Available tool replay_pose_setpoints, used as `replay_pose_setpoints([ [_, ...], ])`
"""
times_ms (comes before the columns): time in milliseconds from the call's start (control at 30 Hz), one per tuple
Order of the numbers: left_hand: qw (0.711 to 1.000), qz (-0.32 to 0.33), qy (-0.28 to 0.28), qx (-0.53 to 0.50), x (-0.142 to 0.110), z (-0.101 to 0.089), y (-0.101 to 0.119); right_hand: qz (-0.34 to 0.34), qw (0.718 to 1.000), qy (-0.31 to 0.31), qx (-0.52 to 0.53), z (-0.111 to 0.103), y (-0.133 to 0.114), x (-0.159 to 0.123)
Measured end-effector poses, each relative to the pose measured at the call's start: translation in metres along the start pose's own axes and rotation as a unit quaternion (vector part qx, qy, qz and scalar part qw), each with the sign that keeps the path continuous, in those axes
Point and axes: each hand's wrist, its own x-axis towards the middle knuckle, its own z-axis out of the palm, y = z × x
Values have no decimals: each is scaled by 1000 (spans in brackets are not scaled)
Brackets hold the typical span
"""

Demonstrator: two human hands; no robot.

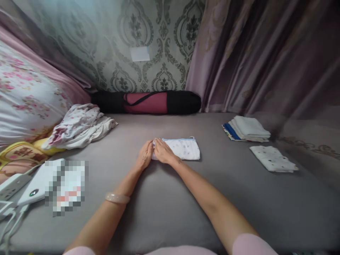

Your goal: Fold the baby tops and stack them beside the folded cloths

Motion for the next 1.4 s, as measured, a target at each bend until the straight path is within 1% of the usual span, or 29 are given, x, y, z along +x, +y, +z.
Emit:
replay_pose_setpoints([
  [100, 999, 32, -12, 38, 0, 4, -6, 3, 999, 36, -15, -23, 18, -20],
  [233, 989, 77, -43, 117, -1, 8, -11, 70, 994, 45, -69, -47, 54, -53],
  [300, 983, 99, -54, 148, -2, 9, -14, 99, 990, 39, -87, -52, 70, -66],
  [400, 975, 115, -56, 182, -2, 11, -19, 107, 989, 28, -94, -50, 82, -78],
  [633, 970, 118, -50, 209, -1, 12, -22, 95, 989, 43, -101, -43, 82, -83],
  [800, 970, 106, -54, 213, -2, 11, -19, 96, 989, 47, -102, -42, 84, -83],
  [1067, 971, 110, -49, 207, -2, 11, -19, 100, 989, 38, -102, -42, 84, -82],
  [1267, 971, 107, -60, 205, -2, 10, -18, 102, 989, 32, -100, -43, 84, -82],
  [1400, 971, 104, -56, 206, -3, 10, -16, 102, 989, 34, -98, -43, 84, -82],
])
